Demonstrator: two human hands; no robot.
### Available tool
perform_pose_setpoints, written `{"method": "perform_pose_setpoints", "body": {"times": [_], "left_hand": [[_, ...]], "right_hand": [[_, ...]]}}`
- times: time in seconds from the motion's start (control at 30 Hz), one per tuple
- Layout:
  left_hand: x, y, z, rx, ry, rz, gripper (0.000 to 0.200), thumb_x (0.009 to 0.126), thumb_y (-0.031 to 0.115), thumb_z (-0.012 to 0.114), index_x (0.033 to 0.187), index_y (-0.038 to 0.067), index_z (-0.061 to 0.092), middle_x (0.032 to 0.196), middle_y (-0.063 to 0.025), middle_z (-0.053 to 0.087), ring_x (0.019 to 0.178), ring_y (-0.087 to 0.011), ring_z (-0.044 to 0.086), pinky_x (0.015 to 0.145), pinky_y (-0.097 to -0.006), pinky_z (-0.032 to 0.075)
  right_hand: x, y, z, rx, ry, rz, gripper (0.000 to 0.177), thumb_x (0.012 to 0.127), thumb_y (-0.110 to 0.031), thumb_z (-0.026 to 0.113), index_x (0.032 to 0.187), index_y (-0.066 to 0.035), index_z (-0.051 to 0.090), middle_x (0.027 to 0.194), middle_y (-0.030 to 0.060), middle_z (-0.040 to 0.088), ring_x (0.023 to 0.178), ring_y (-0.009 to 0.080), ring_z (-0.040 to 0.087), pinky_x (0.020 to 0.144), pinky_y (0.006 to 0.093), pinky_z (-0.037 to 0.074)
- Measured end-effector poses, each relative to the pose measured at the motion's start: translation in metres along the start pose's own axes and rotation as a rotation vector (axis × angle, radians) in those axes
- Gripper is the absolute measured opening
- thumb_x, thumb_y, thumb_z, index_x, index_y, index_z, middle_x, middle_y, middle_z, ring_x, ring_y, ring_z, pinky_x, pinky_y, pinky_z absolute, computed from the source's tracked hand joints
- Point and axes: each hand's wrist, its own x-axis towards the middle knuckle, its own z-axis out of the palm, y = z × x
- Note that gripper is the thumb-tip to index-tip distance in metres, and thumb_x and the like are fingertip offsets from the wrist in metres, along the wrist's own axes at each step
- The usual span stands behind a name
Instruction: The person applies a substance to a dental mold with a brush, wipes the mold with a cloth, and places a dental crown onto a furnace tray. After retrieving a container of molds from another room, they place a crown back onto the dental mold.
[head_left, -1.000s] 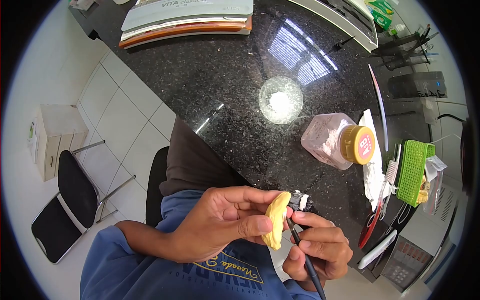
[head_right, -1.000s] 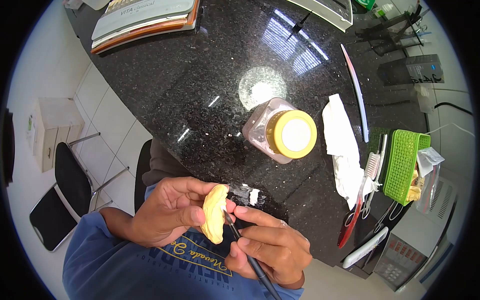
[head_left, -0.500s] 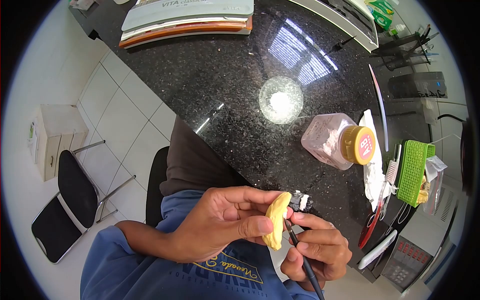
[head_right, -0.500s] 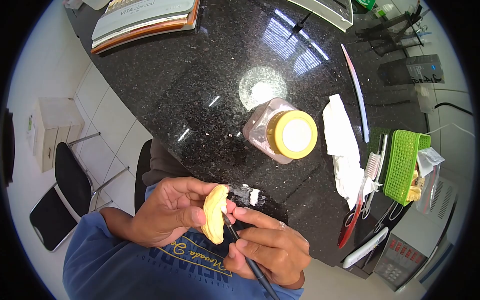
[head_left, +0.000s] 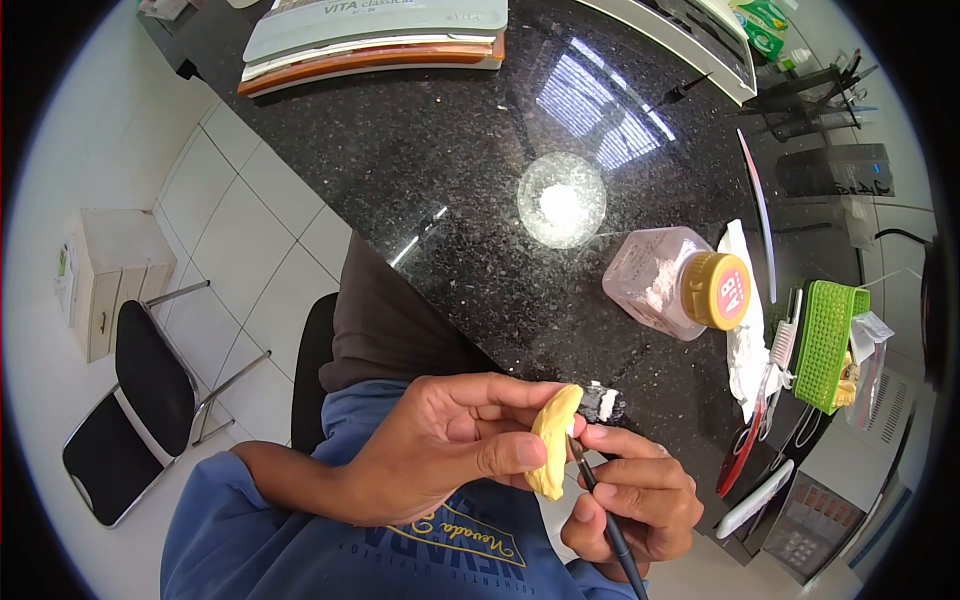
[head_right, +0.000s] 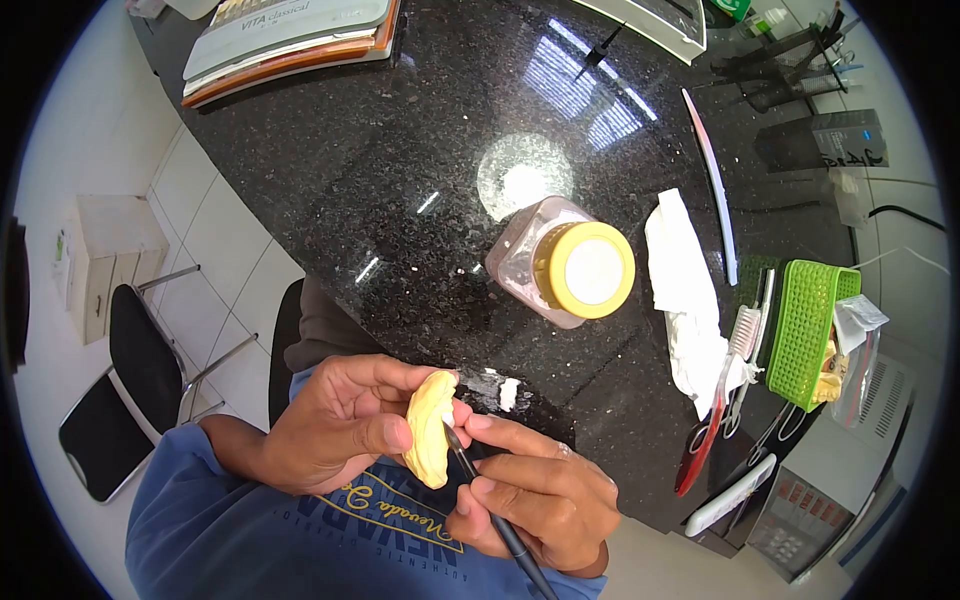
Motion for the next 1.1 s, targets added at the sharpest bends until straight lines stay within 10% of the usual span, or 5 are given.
{"method": "perform_pose_setpoints", "body": {"times": [1.1], "left_hand": [[-0.0003,-0.0003,0.0003,-0.009,0.008,0.005,0.041,0.089,0.005,0.061,0.127,-0.004,0.048,0.119,-0.0244,0.058,0.111,-0.0284,0.059,0.092,-0.0404,0.053]], "right_hand": [[0.0005,0.0004,-0.0001,-0.012,0.002,-0.006,0.024,0.07,-0.004,0.078,0.08,-0.002,0.056,0.07,0.0087,0.062,0.081,0.0324,0.071,0.061,0.03,0.061]]}}
